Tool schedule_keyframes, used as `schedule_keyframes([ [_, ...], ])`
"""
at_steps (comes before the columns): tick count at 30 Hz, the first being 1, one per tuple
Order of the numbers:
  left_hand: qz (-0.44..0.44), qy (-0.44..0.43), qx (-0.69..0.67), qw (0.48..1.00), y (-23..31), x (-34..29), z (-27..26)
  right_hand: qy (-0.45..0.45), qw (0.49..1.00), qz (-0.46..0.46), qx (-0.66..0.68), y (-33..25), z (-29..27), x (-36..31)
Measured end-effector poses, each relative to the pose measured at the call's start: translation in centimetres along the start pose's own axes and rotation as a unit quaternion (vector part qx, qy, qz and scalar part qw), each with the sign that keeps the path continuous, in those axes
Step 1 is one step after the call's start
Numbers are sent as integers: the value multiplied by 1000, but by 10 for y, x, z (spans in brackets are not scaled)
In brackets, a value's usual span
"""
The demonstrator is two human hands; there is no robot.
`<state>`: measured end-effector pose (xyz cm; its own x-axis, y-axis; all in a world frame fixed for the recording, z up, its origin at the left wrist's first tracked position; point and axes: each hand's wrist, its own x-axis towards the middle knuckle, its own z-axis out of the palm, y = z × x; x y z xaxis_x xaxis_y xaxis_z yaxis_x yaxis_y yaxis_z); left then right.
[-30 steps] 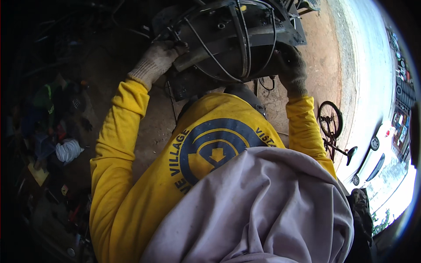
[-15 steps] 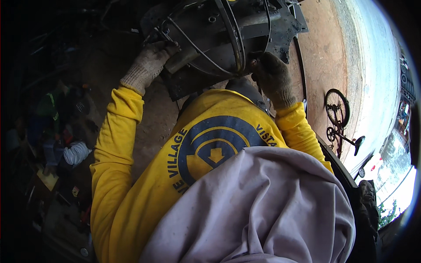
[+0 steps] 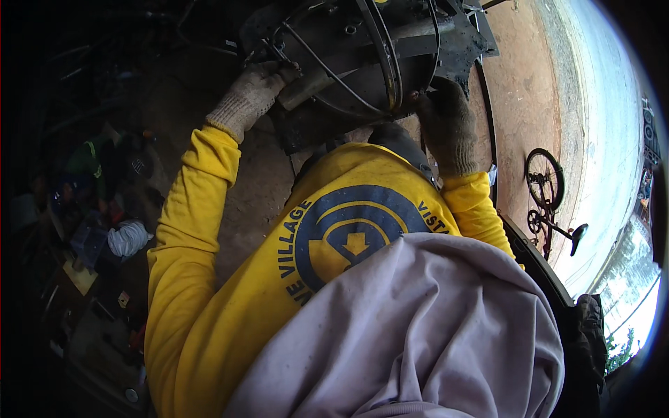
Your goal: The person measures a spherical wire metal structure with a tape measure, then uses an angle grinder to smooth or cut parts of the structure on a workbench.
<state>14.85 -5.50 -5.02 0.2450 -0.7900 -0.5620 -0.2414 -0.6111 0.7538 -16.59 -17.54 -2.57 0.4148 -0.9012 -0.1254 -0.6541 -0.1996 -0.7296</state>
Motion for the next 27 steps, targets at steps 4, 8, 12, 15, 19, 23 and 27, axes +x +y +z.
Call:
schedule_keyframes([
  [4, -73, -5, -44, 996, 15, -7, 7, -31, 999, -27, 7, -7, -7, 0],
  [8, -68, 11, -92, 993, 6, -5, 10, -122, 975, 142, 119, -14, -2, -2],
  [12, -38, -16, 17, 999, 20, -7, 4, -127, 968, 127, 175, -14, 4, -5],
  [15, -48, -17, -26, 998, 11, -5, 6, -142, 969, 115, 165, -19, 3, -1],
  [19, -26, -5, -17, 1000, 11, -2, 7, -156, 965, 124, 168, -22, -2, 3],
  [23, -82, -1, 41, 996, 26, -6, 7, -161, 964, 136, 161, -18, -1, -1],
  [27, -3, 20, 30, 999, 9, -4, 7, -132, 975, 124, 126, -17, -14, 10],
])
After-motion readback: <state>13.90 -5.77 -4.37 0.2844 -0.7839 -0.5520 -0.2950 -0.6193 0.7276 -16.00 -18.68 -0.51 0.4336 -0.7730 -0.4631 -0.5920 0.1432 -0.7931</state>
